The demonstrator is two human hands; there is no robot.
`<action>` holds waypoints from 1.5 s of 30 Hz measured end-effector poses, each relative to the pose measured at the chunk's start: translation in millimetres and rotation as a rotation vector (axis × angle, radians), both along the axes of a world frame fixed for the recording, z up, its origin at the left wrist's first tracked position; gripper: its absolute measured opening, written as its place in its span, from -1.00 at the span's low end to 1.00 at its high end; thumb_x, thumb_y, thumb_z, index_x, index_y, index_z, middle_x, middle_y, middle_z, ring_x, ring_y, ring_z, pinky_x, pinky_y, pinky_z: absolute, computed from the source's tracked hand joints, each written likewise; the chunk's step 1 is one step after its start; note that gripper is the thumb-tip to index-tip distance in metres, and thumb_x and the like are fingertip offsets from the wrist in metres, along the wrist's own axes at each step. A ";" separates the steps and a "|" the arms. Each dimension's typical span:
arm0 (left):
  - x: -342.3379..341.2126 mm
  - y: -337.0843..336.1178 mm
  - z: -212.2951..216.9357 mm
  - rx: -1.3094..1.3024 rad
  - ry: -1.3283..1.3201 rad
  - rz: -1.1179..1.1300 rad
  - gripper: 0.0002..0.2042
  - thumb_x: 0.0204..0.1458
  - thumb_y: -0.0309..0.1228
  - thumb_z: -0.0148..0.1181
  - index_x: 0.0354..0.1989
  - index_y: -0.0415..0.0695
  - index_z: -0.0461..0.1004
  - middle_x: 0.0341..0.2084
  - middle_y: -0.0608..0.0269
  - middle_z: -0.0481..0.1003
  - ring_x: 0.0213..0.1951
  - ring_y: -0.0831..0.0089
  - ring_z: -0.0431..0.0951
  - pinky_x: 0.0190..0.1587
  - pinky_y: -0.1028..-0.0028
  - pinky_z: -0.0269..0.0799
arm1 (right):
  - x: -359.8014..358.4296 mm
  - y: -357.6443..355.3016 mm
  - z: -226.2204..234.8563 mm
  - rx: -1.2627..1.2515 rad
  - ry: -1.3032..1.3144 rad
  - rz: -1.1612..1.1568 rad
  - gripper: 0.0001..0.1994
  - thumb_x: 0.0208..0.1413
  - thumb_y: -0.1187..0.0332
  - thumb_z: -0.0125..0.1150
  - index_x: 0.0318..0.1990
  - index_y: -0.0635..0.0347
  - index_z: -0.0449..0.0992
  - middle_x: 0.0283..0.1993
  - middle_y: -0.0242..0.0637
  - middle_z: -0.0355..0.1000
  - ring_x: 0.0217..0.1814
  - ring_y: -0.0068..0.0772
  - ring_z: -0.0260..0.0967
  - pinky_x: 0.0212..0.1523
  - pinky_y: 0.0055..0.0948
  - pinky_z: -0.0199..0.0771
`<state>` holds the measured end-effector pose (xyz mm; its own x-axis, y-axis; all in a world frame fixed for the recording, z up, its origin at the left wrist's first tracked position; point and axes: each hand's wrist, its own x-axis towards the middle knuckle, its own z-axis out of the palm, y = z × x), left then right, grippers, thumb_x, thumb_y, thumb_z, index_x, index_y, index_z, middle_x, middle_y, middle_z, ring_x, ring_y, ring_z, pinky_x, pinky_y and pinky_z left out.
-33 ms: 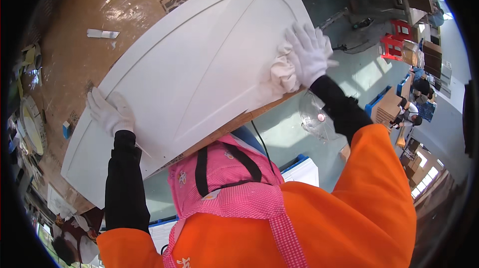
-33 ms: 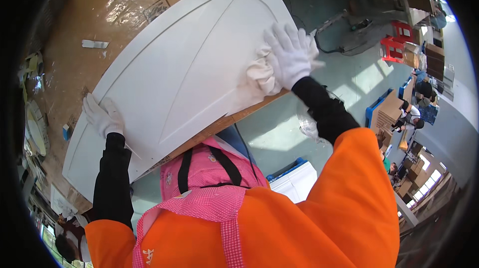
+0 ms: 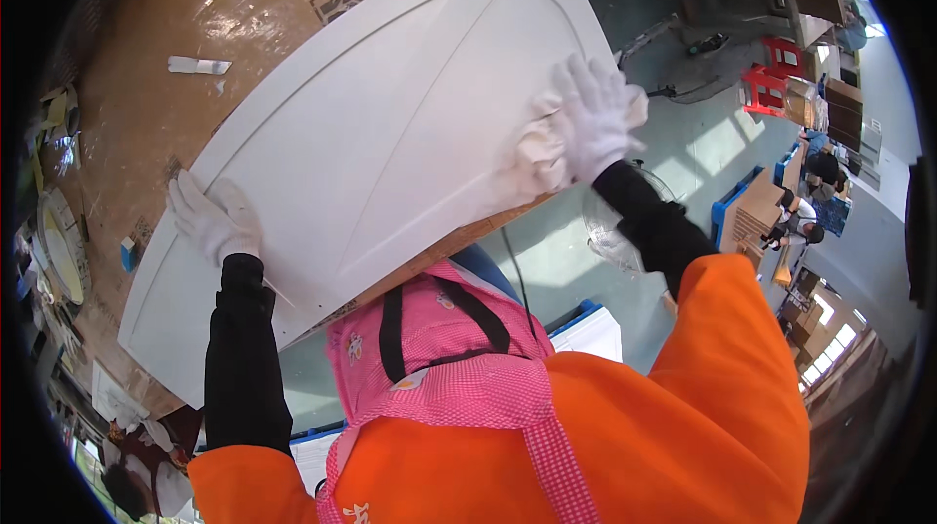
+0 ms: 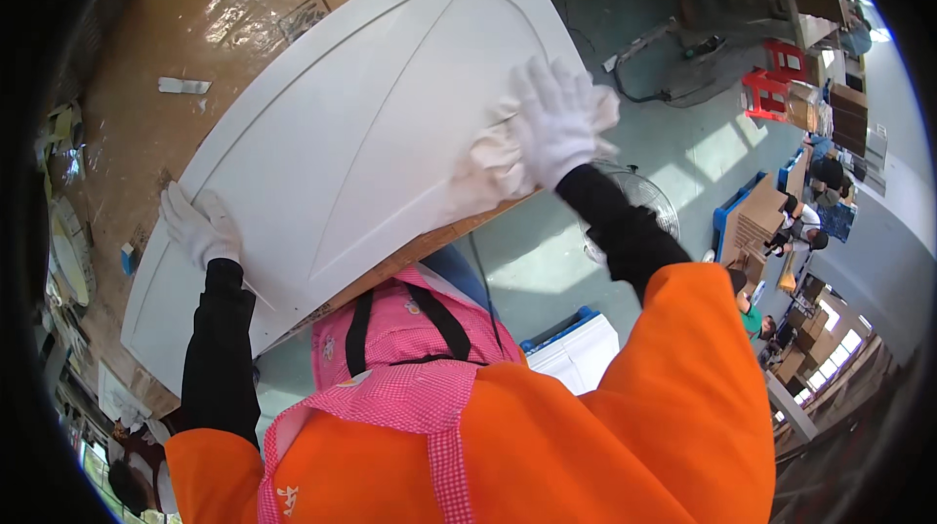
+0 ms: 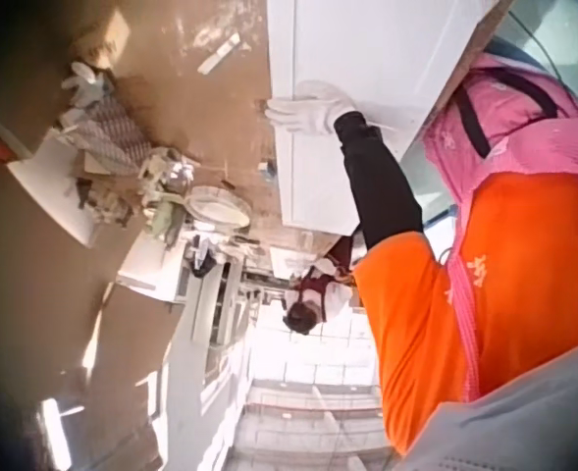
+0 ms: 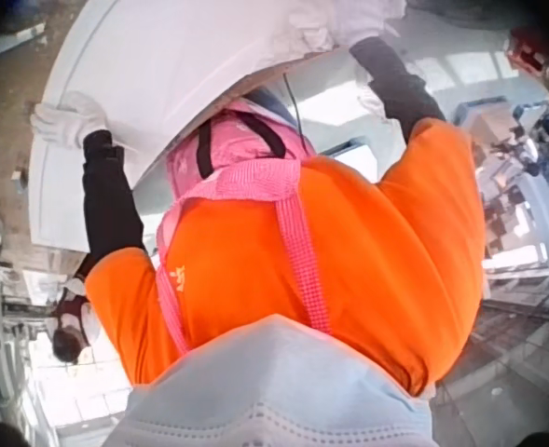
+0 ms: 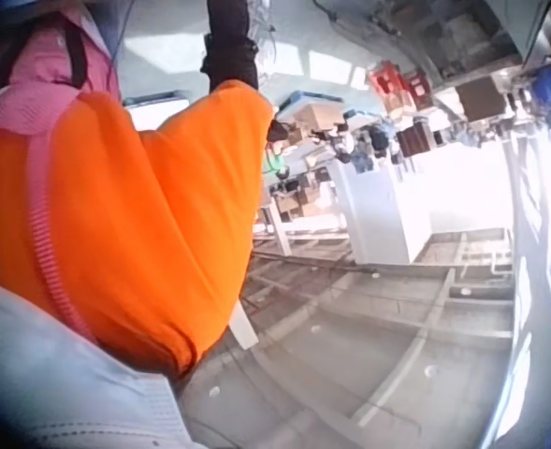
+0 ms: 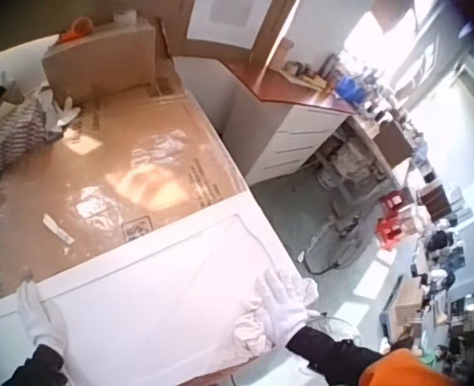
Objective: Cleaning a white furniture panel using a cloth and liquid in a workshop.
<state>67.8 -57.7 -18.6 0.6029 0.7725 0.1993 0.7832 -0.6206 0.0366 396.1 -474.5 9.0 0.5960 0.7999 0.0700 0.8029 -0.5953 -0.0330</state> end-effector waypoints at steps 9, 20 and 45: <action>-3.6 4.1 -4.8 0.028 0.021 -0.026 -0.36 0.27 -0.05 0.04 0.44 -0.14 0.16 0.42 -0.09 0.18 0.45 -0.06 0.11 0.46 0.04 0.01 | -236.4 154.8 -19.3 0.272 0.596 0.325 -0.39 0.15 0.06 0.05 0.32 0.16 0.39 0.47 0.02 0.19 0.57 0.08 0.01 0.56 0.20 -0.23; 1.7 3.5 -4.8 -0.014 0.003 -0.009 -0.37 0.26 -0.12 0.06 0.43 -0.18 0.16 0.43 -0.10 0.16 0.46 -0.06 0.09 0.46 0.04 -0.02 | 61.8 10.8 -12.6 0.276 0.147 -0.456 -0.26 0.23 0.08 0.12 0.47 0.31 0.14 0.49 0.24 0.07 0.50 0.36 0.03 0.44 0.15 0.05; -1.5 3.7 1.2 0.011 0.024 0.003 -0.37 0.22 -0.22 0.08 0.44 -0.18 0.14 0.42 -0.09 0.17 0.46 -0.08 0.09 0.46 0.05 0.01 | 123.6 106.9 -12.9 0.283 0.151 -0.213 -0.47 0.31 0.20 0.02 0.42 0.07 0.23 0.41 0.12 0.24 0.39 0.20 0.23 0.36 -0.08 0.30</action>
<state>66.3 -54.0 -17.4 0.6051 0.7724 0.1929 0.7859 -0.6183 0.0106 519.7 -367.6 -3.9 0.7672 0.6188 0.1690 0.6357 -0.6984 -0.3288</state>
